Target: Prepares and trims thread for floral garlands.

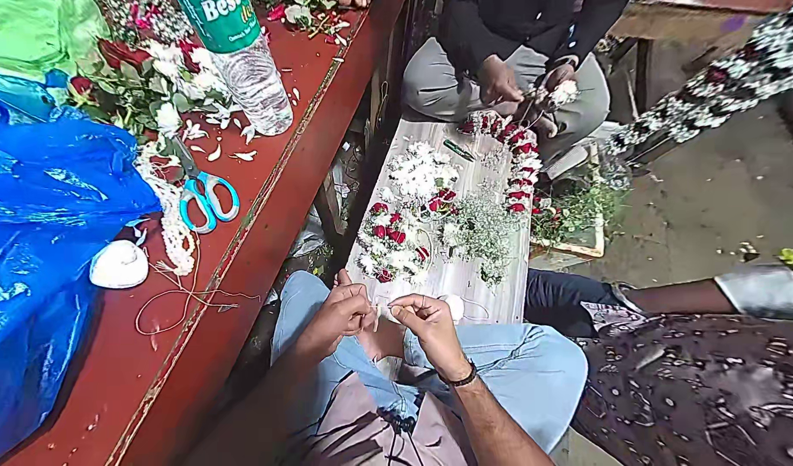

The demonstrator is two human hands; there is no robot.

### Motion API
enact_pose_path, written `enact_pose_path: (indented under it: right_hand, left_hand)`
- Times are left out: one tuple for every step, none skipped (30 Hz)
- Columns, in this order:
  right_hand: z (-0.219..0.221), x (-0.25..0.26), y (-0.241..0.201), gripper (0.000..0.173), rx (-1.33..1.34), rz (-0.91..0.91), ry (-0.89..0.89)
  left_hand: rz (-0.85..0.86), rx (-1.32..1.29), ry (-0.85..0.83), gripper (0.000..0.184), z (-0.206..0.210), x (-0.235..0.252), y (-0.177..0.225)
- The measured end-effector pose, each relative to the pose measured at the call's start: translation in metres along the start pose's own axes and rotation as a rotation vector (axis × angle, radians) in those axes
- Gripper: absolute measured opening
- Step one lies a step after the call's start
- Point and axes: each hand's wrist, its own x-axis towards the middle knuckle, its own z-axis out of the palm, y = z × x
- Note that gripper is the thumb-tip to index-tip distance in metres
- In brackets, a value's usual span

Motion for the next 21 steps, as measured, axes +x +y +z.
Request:
enact_pose_path:
  right_hand:
    - [0.000,0.001,0.000,0.009,-0.006,0.001,-0.003]
    - [-0.001,0.002,-0.001,0.009,-0.012,0.003,-0.008]
    - [-0.003,0.003,-0.001,0.009,-0.018,0.005,-0.011]
    - [-0.004,0.004,-0.002,0.009,-0.028,0.013,-0.015]
    - [-0.005,0.004,-0.003,0.008,-0.041,0.021,-0.017]
    - [-0.006,0.004,-0.004,0.008,-0.059,0.026,-0.022]
    - [-0.006,0.004,-0.004,0.007,-0.087,0.027,-0.030]
    - [-0.005,0.003,-0.005,0.007,-0.124,0.024,-0.046]
    - [-0.002,0.001,-0.006,0.008,-0.166,0.017,-0.067]
    - [0.000,-0.001,-0.007,0.010,-0.214,0.006,-0.093]
    - [0.002,-0.003,-0.010,0.012,-0.256,-0.013,-0.121]
    - [0.003,-0.005,-0.013,0.014,-0.289,-0.034,-0.143]
    - [0.004,-0.006,-0.016,0.017,-0.325,-0.051,-0.152]
    - [0.003,-0.006,-0.019,0.020,-0.382,-0.065,-0.152]
    - [0.001,-0.006,-0.021,0.023,-0.449,-0.073,-0.157]
    - [-0.001,-0.006,-0.023,0.024,-0.510,-0.078,-0.175]
    - [-0.003,-0.006,-0.025,0.025,-0.554,-0.080,-0.203]
    - [-0.004,-0.007,-0.026,0.027,-0.576,-0.082,-0.233]
    - [-0.004,-0.006,-0.028,0.028,-0.571,-0.083,-0.253]
    - [-0.003,-0.006,-0.029,0.028,-0.534,-0.078,-0.253]
    - [-0.002,-0.006,-0.031,0.028,-0.456,-0.071,-0.232]
  left_hand:
    - [-0.060,0.041,-0.022,0.019,-0.002,-0.001,0.005]
    - [-0.110,0.078,-0.030,0.023,-0.004,-0.001,0.008]
    - [-0.137,0.126,-0.031,0.031,-0.005,-0.002,0.011]
    - [-0.134,0.154,-0.040,0.036,-0.006,-0.002,0.012]
    - [-0.111,0.141,-0.049,0.039,-0.008,-0.002,0.013]
    - [-0.071,0.090,-0.056,0.039,-0.008,-0.002,0.013]
    - [-0.026,0.009,-0.058,0.037,-0.008,-0.002,0.012]
    - [0.019,-0.080,-0.049,0.035,-0.007,-0.001,0.009]
    - [0.059,-0.140,-0.028,0.032,-0.005,0.000,0.005]
    - [0.102,-0.155,0.007,0.028,-0.001,0.002,0.000]
    - [0.156,-0.125,0.038,0.023,0.002,0.004,-0.005]
    - [0.205,-0.075,0.053,0.018,0.005,0.006,-0.011]
    - [0.233,-0.026,0.052,0.016,0.008,0.007,-0.015]
    - [0.249,0.003,0.048,0.016,0.011,0.008,-0.018]
    - [0.259,0.020,0.045,0.016,0.013,0.007,-0.020]
    - [0.264,0.021,0.048,0.017,0.015,0.007,-0.022]
    - [0.279,0.031,0.056,0.018,0.016,0.007,-0.023]
    - [0.314,0.074,0.074,0.019,0.017,0.008,-0.025]
    - [0.368,0.166,0.098,0.019,0.017,0.010,-0.027]
    - [0.444,0.298,0.111,0.018,0.015,0.011,-0.030]
    - [0.541,0.441,0.096,0.018,0.013,0.012,-0.034]
